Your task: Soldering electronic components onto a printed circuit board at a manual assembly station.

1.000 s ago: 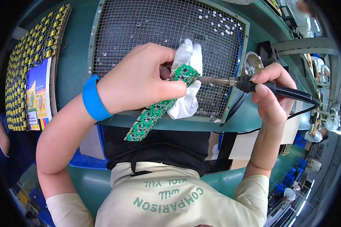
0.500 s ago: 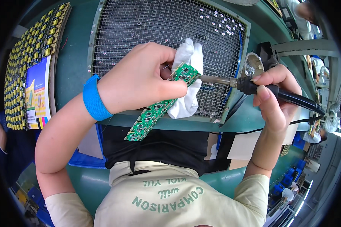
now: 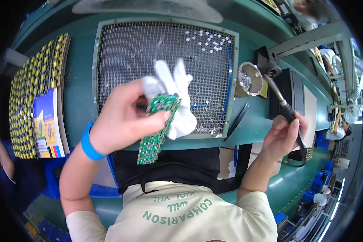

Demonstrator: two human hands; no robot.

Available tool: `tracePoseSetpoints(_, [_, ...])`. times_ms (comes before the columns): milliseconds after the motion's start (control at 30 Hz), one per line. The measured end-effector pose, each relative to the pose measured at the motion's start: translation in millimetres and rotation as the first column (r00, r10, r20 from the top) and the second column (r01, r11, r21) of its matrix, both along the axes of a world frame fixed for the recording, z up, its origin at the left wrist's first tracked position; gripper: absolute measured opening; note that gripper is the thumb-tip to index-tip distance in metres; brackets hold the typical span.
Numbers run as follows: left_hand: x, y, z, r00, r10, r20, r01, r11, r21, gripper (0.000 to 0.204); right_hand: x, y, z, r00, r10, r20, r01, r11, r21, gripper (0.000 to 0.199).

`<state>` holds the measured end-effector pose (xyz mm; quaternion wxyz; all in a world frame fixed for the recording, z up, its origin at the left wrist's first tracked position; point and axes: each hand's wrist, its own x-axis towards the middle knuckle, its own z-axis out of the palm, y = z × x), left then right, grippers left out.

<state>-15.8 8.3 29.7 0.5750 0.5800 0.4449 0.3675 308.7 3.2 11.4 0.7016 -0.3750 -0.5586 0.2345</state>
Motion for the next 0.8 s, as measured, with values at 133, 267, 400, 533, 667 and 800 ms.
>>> tracePoseSetpoints(133, [-6.9,-21.9,5.0,0.985,0.104,0.137,-0.108,0.994,0.018,0.031,5.1,-8.5,-39.9,0.981,-0.176,0.084,0.193,0.942,-0.275,0.018])
tracePoseSetpoints(267, [-1.7,-33.1,4.2,0.980,0.102,0.173,-0.138,0.968,0.210,0.039,5.0,-23.8,-47.5,0.982,-0.182,0.054,0.189,0.936,-0.295,0.020])
tracePoseSetpoints(400, [10.1,-43.9,0.5,0.925,0.156,0.348,-0.266,0.918,0.295,0.044,-35.7,-48.9,-38.1,0.999,0.045,0.030,-0.040,0.990,-0.138,0.036])
tracePoseSetpoints(533, [5.6,-46.6,-6.9,0.963,0.072,0.260,-0.174,0.903,0.394,0.040,-79.1,-63.8,-36.1,0.963,0.237,0.131,-0.209,0.958,-0.195,0.060])
tracePoseSetpoints(667, [1.2,-50.8,-12.5,0.986,-0.012,0.169,-0.068,0.885,0.460,0.037,-91.1,-72.1,-44.3,0.971,0.235,0.050,-0.218,0.949,-0.227,0.072])
tracePoseSetpoints(800, [-3.5,-54.0,-17.3,0.990,-0.102,0.101,0.037,0.862,0.506,0.034,-87.6,-64.4,-37.2,0.976,0.215,-0.021,-0.215,0.956,-0.199,0.076])
